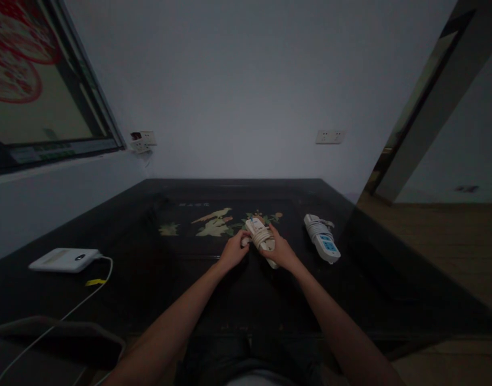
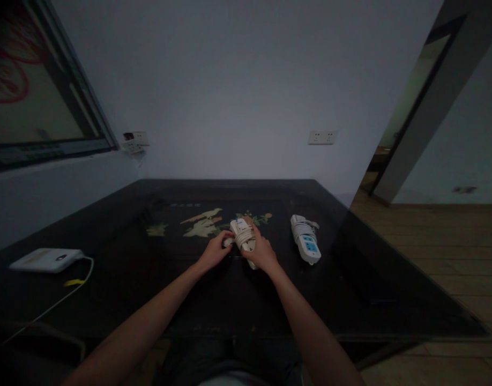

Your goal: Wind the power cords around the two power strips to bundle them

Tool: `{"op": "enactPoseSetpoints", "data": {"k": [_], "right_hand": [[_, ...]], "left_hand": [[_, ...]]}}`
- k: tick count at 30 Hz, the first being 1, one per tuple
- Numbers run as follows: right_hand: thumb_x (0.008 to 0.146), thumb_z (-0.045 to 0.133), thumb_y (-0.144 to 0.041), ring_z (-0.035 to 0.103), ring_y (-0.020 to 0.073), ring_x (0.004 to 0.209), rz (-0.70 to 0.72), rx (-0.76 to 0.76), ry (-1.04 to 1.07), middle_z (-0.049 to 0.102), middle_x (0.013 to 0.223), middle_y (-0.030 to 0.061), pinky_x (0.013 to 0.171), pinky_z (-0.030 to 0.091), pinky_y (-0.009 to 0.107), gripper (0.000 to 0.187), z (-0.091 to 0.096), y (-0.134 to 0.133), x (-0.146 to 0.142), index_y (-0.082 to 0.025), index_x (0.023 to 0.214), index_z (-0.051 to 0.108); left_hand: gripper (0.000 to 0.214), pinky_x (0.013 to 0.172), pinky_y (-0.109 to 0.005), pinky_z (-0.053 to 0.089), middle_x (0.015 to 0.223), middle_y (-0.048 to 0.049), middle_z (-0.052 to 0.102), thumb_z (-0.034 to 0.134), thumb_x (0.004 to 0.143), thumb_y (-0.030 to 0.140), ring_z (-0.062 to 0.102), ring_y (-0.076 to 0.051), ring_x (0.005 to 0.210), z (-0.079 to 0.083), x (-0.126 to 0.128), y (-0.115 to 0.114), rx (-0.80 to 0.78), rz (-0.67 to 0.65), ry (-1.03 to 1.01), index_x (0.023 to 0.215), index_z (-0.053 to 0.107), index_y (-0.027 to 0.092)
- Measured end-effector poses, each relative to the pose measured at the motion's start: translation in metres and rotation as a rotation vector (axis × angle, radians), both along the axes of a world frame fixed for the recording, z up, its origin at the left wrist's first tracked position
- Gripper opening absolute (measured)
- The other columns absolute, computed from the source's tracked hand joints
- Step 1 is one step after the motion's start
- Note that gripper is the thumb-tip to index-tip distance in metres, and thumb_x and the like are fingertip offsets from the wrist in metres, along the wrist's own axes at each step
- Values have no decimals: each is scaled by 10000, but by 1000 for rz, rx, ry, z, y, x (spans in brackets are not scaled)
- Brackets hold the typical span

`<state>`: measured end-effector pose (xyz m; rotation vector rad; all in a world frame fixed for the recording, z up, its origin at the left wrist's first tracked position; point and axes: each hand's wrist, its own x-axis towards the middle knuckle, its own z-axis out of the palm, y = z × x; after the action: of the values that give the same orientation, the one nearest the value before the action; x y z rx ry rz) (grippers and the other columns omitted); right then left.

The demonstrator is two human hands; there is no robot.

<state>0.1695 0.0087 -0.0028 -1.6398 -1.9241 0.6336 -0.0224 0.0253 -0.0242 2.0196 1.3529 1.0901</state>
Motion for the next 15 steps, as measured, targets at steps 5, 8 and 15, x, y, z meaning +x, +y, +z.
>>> {"op": "enactPoseSetpoints", "data": {"k": [5, 8, 15], "right_hand": [[689, 686, -274, 534, 283, 1182, -14, 24, 36, 571, 1277, 113, 919, 427, 381, 894, -2, 2, 0, -250, 1466, 244], [683, 683, -270, 532, 278, 1183, -14, 38, 50, 565, 1286, 111, 928, 427, 374, 892, -1, 2, 0, -241, 1465, 254], [714, 629, -300, 542, 269, 1140, -66, 203, 10, 568, 1241, 112, 906, 448, 366, 844, 8, -1, -2, -228, 1470, 260]], "left_hand": [[326, 810, -307, 478, 1002, -36, 682, 564, 725, 114, 629, -191, 901, -1, -1, 1, 9, -6, 14, 1036, 595, 206], [318, 822, -316, 481, 1006, -36, 680, 570, 733, 128, 629, -196, 917, 1, -1, 1, 12, -6, 8, 1039, 597, 210], [292, 905, -367, 457, 1040, -68, 650, 597, 744, 145, 596, -222, 980, 7, 2, -1, 59, 35, -59, 1030, 598, 202]]}}
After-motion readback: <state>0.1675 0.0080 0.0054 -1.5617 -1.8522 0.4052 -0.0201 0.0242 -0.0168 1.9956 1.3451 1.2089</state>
